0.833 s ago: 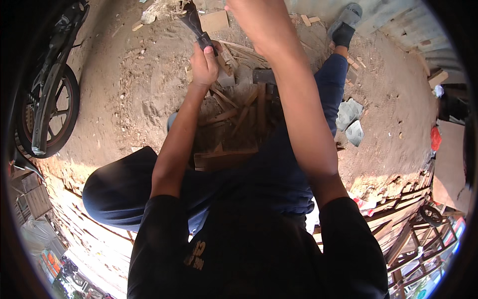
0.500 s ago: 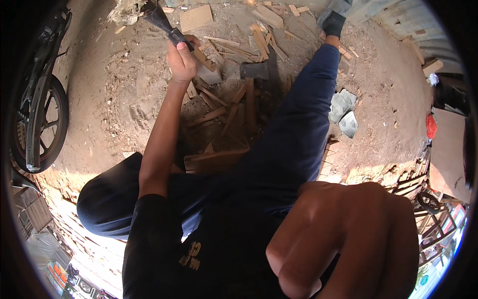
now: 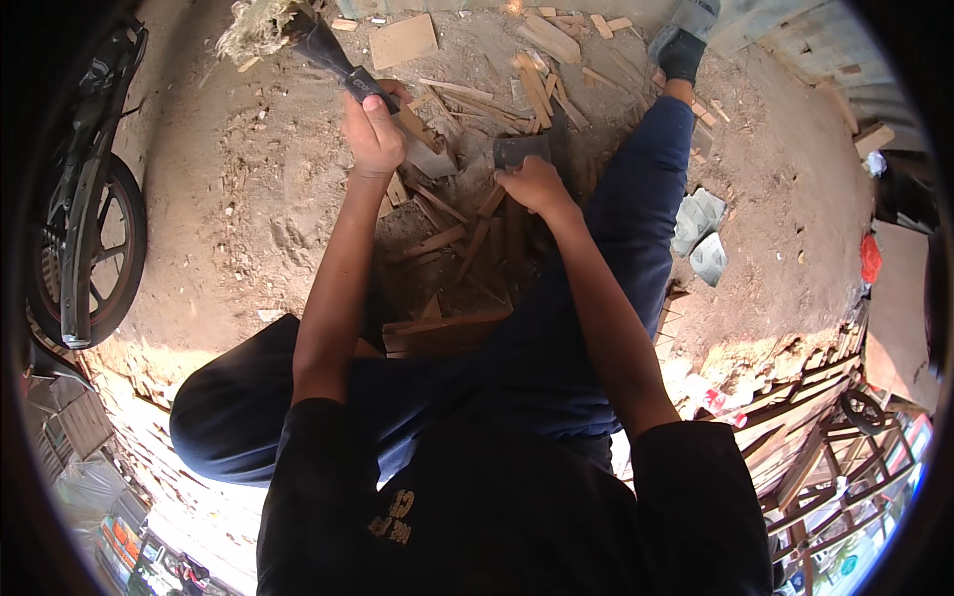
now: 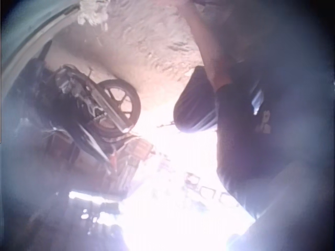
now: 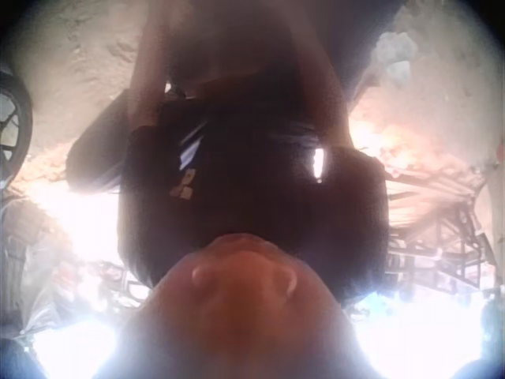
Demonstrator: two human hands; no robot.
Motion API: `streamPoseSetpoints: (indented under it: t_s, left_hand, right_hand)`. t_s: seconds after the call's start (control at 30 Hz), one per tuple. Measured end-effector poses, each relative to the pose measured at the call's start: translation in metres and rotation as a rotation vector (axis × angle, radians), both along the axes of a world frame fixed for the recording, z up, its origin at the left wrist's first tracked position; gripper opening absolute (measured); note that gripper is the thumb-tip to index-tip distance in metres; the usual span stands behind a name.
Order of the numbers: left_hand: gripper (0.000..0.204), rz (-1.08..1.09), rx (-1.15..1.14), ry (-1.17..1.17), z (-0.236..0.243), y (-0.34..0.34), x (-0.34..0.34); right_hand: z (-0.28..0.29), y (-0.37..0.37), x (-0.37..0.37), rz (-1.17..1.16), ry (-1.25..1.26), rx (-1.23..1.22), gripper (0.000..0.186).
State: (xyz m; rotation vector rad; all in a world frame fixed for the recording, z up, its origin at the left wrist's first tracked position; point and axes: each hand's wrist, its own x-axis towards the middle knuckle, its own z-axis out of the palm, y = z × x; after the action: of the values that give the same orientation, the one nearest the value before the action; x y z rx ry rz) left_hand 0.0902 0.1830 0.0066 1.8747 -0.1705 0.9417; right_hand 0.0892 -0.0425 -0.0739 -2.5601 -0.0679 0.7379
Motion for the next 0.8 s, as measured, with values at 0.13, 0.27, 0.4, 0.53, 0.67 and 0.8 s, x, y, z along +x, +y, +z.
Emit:
streamPoseSetpoints:
  t_s: [0.13,0.27,0.4,0.53,0.67,0.8]
  left_hand:
    - [0.037,0.005,-0.006,-0.027,-0.001,0.007,-0.001]
    - [0.033,-0.005,-0.042,-0.019,0.001,0.007,-0.005]
    - [0.03,0.021,0.002,-0.01,0.001,0.009,-0.004]
    - [0.027,-0.021,-0.054,0.064,0.0,0.007,-0.003]
    - [0.024,0.057,0.086,0.032,-0.017,0.016,0.003]
    - [0.023,0.048,0.051,0.026,-0.014,0.016,0.003]
  right_hand:
    - [-0.036,0.01,-0.03,-0.042,0.07,-0.126,0.061]
    - [-0.04,0.013,-0.041,0.009,-0.091,-0.295,0.064]
    - [-0.032,0.007,-0.019,-0.218,0.375,0.3,0.037]
    - [-0.053,-0.017,0.017,-0.604,0.97,0.935,0.02]
    - [0.021,-0.013,0.011,-0.557,0.82,0.725,0.021]
    - [0.225,0.011,-0.005,-0.373,0.363,0.649,0.033]
